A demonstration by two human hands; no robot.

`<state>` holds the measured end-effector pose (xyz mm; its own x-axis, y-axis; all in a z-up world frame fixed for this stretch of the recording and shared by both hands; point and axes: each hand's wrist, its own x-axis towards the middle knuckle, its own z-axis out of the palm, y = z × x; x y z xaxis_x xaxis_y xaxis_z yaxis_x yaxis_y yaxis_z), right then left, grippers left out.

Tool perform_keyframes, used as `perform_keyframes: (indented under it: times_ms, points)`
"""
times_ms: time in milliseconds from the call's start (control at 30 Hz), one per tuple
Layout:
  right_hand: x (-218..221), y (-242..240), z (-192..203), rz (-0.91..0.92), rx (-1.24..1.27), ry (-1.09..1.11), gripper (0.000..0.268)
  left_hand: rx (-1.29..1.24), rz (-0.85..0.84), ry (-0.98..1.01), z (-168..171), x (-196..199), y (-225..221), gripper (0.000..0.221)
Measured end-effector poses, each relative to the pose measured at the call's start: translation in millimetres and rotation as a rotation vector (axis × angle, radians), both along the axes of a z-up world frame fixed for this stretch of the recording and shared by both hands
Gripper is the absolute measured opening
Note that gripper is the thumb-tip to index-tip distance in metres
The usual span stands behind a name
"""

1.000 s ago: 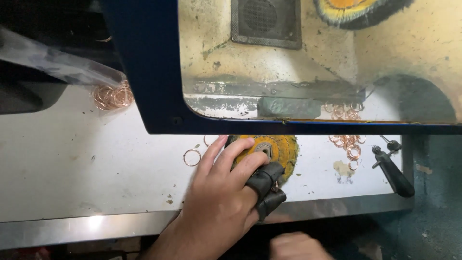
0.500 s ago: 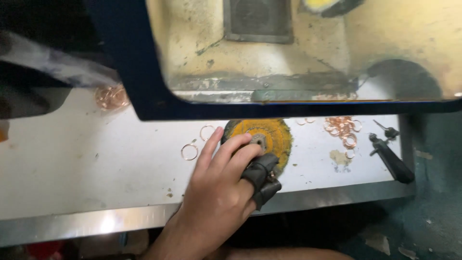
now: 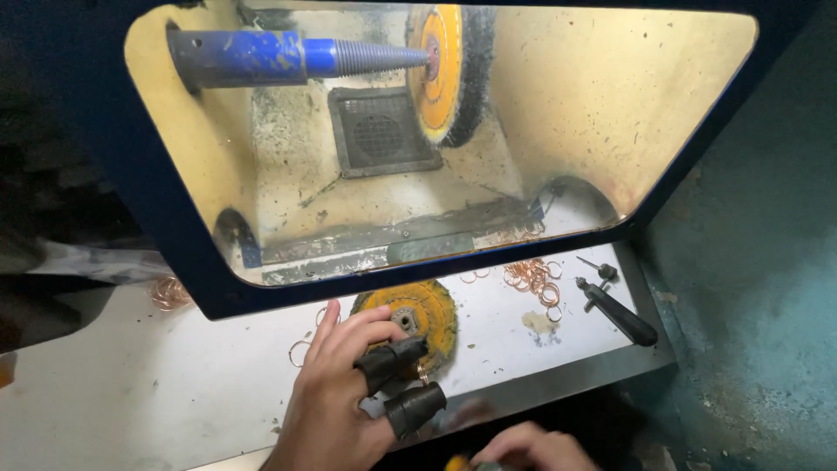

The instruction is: The person is polishing small metal rings using a hand-held rotary tool and a stationary polishing wheel inside a protective box.

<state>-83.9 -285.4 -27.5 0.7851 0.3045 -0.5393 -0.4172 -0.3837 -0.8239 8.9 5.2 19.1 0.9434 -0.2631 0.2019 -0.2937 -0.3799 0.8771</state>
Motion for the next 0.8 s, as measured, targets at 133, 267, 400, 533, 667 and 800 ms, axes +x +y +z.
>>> perform_keyframes:
  times_ms: [133, 267, 400, 533, 667, 800]
  points:
    - [48, -11, 32, -0.262, -0.292, -0.289, 0.047, 0.070, -0.024, -0.177, 7, 13, -8, 0.040]
    - [106, 29, 56, -0.310, -0.629, -0.406, 0.047, 0.205, -0.150, -0.200, 24, 43, -25, 0.033]
    - [127, 49, 58, -0.235, -0.746, -0.453, 0.040, 0.394, -0.167, -0.036, -1, 55, -33, 0.033]
    - [128, 45, 39, -0.156, -0.780, -0.660, 0.039, 0.343, -0.074, -0.166, -21, 51, -37, 0.030]
    - [129, 49, 42, -0.092, -0.851, -0.696, 0.038, 0.347, -0.085, -0.242, -23, 52, -37, 0.043]
    - [128, 51, 42, -0.082, -0.876, -0.710, 0.040, 0.294, -0.105, -0.315, -17, 54, -37, 0.037]
